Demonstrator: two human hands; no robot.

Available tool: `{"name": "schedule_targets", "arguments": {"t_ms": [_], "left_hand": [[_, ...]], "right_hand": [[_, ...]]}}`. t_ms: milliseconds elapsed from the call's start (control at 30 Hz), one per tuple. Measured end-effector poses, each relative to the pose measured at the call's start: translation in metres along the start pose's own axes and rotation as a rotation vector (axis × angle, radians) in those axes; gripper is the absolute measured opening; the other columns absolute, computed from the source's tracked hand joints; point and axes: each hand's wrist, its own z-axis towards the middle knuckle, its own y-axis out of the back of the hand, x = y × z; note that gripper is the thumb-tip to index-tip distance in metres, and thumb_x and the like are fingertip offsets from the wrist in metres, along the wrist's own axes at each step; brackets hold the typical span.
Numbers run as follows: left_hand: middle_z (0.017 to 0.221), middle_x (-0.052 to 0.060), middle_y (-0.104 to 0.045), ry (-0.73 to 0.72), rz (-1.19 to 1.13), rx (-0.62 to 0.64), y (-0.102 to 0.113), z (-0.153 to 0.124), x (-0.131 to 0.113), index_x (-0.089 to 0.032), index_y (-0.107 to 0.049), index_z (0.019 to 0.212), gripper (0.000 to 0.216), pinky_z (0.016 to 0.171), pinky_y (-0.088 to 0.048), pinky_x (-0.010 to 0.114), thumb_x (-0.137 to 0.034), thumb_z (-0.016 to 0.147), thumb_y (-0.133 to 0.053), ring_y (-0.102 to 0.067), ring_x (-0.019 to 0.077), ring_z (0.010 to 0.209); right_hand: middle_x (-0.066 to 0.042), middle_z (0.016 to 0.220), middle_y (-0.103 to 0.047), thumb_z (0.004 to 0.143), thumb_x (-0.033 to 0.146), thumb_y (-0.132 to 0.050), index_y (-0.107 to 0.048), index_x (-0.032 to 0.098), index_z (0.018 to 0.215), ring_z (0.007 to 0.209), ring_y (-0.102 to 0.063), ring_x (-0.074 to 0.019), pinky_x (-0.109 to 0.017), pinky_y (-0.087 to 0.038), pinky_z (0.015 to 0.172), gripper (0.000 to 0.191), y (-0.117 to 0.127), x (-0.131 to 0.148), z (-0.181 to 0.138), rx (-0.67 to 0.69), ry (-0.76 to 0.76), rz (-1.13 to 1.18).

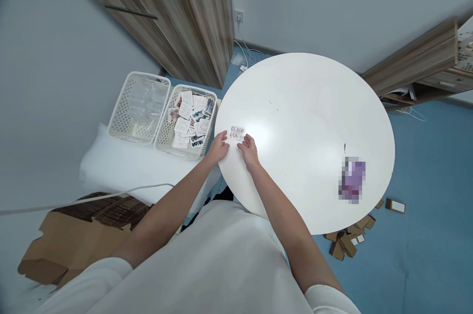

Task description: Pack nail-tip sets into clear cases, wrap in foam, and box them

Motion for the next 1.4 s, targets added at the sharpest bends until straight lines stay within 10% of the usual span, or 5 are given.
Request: {"name": "schedule_targets", "arguments": {"t_ms": [633,867,1133,1400], "left_hand": [[0.133,0.014,-0.04,-0.028,-0.017,0.029,0.0,-0.021,0.008,-0.017,-0.036,0.129,0.056,0.093,-0.039,0.036,-0.019,0.075,-0.05,-0.044,0.0236,0.118],[0.126,0.012,-0.047,-0.007,-0.032,-0.051,0.008,-0.045,0.003,-0.017,-0.046,0.12,0.046,0.085,-0.045,0.032,-0.021,0.074,-0.053,-0.057,0.0192,0.099],[0.1,0.007,-0.062,0.063,-0.092,-0.283,0.042,-0.092,0.0,-0.017,-0.054,0.109,0.037,0.074,-0.048,0.028,-0.021,0.072,-0.054,-0.058,0.013,0.077],[0.099,0.008,-0.063,0.162,-0.089,-0.559,0.119,-0.11,0.022,-0.018,-0.058,0.103,0.037,0.078,-0.047,0.032,-0.024,0.067,-0.059,-0.06,0.0165,0.082]], "right_hand": [[-0.003,0.134,-0.041,0.067,0.034,-0.061,-0.044,0.03,0.12,0.123,-0.039,-0.0197,-0.037,-0.037,0.098,0.056,0.021,-0.008,-0.024,-0.03,0.002,-0.065],[-0.005,0.104,-0.061,0.066,0.036,-0.06,-0.056,0.023,0.1,0.085,-0.061,-0.0166,-0.032,-0.046,0.077,0.036,0.033,-0.01,-0.055,-0.025,0.049,-0.045],[-0.001,0.073,-0.06,0.068,0.039,-0.059,-0.058,0.02,0.093,0.068,-0.057,-0.0133,-0.032,-0.047,0.072,0.032,0.049,-0.004,-0.058,0.138,0.126,-0.105],[-0.001,0.071,-0.059,0.069,0.038,-0.054,-0.056,0.019,0.092,0.062,-0.055,-0.0122,-0.031,-0.047,0.068,0.03,-0.018,0.023,-0.042,0.355,0.25,-0.261]]}}
